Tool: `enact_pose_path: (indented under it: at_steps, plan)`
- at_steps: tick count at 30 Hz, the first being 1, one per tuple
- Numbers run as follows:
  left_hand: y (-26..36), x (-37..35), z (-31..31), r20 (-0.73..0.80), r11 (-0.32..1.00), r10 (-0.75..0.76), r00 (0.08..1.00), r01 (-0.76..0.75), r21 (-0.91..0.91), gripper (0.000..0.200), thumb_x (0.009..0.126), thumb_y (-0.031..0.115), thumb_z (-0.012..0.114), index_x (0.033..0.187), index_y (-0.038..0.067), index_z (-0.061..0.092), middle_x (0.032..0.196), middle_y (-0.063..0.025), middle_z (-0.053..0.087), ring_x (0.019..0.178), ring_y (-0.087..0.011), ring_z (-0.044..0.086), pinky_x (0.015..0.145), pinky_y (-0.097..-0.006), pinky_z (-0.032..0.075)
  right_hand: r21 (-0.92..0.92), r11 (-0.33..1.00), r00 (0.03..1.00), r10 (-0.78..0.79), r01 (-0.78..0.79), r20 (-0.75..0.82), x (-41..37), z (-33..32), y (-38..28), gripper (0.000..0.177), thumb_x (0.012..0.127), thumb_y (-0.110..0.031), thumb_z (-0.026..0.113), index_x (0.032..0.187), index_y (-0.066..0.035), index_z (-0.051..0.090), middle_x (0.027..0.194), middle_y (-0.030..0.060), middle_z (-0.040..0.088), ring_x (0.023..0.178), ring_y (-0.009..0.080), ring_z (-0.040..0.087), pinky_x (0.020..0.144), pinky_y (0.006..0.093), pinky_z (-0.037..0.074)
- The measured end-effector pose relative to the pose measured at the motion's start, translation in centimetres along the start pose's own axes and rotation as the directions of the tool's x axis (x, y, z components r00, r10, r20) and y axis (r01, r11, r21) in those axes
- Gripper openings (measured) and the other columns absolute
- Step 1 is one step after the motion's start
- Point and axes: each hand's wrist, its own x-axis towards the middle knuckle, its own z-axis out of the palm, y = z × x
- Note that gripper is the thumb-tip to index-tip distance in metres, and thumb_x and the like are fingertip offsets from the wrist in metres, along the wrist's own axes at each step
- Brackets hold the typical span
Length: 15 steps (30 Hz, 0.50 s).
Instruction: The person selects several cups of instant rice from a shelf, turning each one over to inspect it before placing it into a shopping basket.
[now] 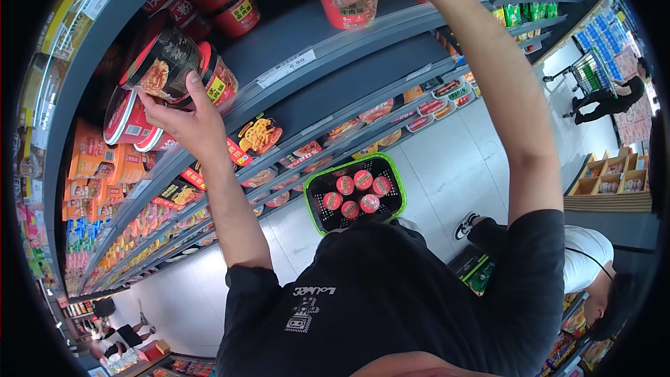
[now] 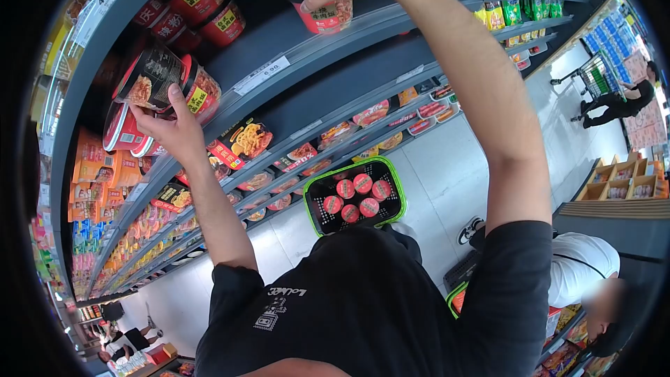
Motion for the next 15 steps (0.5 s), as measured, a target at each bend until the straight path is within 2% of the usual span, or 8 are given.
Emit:
enact_pose_path:
  at_steps: [1,2,3,5,9,11,14,15]
  plan:
    - [0.0,0.0,0.1,-0.003,1.0,-0.004,1.0,0.004,0.007,0.089,0.1,0.038,0.073,0.16,-0.006,0.023,0.15,-0.0271,0.033,0.143,-0.037,0.039,0.12,-0.0471,0.032,-0.055,0.998,0.998,0.001,0.002,0.068,0.3,-0.2,-0.2,0.086,0.072,-0.044,0.085,0.138,0.003,0.056,0.116,0.026,0.07,0.108,0.0368,0.07,0.096,0.0428,0.056]
    - [0.0,0.0,0.1,-0.001,1.0,-0.006,1.0,0.006,0.004,0.089,0.1,0.038,0.073,0.16,-0.006,0.023,0.15,-0.0271,0.033,0.143,-0.037,0.039,0.12,-0.0471,0.032,0.001,0.997,0.985,0.079,-0.08,0.156,0.3,-1.3,0.0,0.08,0.07,-0.039,0.086,0.133,0.003,0.058,0.108,0.0203,0.073,0.1,0.0329,0.072,0.089,0.0427,0.057]
    - [0.1,0.0,0.1,0.001,1.0,-0.001,1.0,0.001,-0.013,0.09,0.1,0.038,0.073,0.16,-0.006,0.023,0.15,-0.0273,0.032,0.143,-0.0373,0.039,0.12,-0.0471,0.032,-0.002,0.997,0.984,0.081,-0.081,0.158,0.2,-2.5,-0.4,0.08,0.07,-0.039,0.086,0.133,0.003,0.058,0.108,0.0203,0.073,0.1,0.0329,0.072,0.089,0.0427,0.057]
    - [0.0,-0.1,0.0,-0.001,1.0,-0.004,1.0,0.004,-0.029,0.09,0.1,0.038,0.073,0.16,-0.006,0.023,0.15,-0.0276,0.032,0.144,-0.0377,0.038,0.12,-0.0471,0.032,-0.046,0.994,0.926,0.112,-0.103,0.36,-0.1,-4.3,-0.8,0.078,0.066,-0.034,0.087,0.13,0.001,0.059,0.105,0.0181,0.073,0.098,0.0301,0.072,0.085,0.0419,0.057]
    - [0.4,0.0,-0.1,-0.003,1.0,0.008,1.0,-0.008,-0.009,0.09,0.099,0.037,0.074,0.16,-0.005,0.023,0.149,-0.0286,0.033,0.141,-0.0394,0.041,0.118,-0.0468,0.034,-0.224,0.973,0.926,0.125,-0.046,0.355,0.1,-4.3,1.6,0.075,0.062,-0.031,0.088,0.124,0.0,0.059,0.102,0.0137,0.071,0.097,0.0261,0.07,0.082,0.0395,0.055]
    - [0.4,0.0,-0.1,-0.013,1.0,0.002,1.0,-0.002,-0.007,0.09,0.098,0.037,0.075,0.16,-0.004,0.023,0.149,-0.0288,0.034,0.14,-0.0399,0.042,0.117,-0.0468,0.035,-0.185,0.98,0.897,0.145,-0.073,0.418,-0.3,-5.3,1.3,0.079,0.059,-0.035,0.092,0.123,-0.001,0.058,0.103,0.0121,0.07,0.097,0.0256,0.068,0.082,0.0391,0.054]
    - [-0.1,0.0,0.0,-0.017,0.999,0.032,0.999,-0.032,-0.009,0.092,0.097,0.036,0.077,0.16,-0.003,0.023,0.146,-0.0283,0.036,0.137,-0.0393,0.044,0.115,-0.0473,0.038,-0.212,0.971,0.916,0.186,-0.115,0.354,-0.7,-4.9,1.6,0.094,0.053,-0.044,0.099,0.127,-0.002,0.058,0.107,0.0112,0.068,0.099,0.0261,0.067,0.083,0.0389,0.053]
    - [0.0,0.1,0.0,-0.01,0.999,0.031,0.999,-0.031,-0.014,0.092,0.096,0.034,0.077,0.158,-0.006,0.022,0.148,-0.0306,0.034,0.138,-0.0431,0.042,0.115,-0.0491,0.038,-0.21,0.973,0.918,0.169,-0.097,0.358,-0.9,-5.0,1.7,0.094,0.053,-0.044,0.099,0.127,-0.002,0.058,0.107,0.0112,0.068,0.099,0.0261,0.067,0.083,0.0389,0.053]
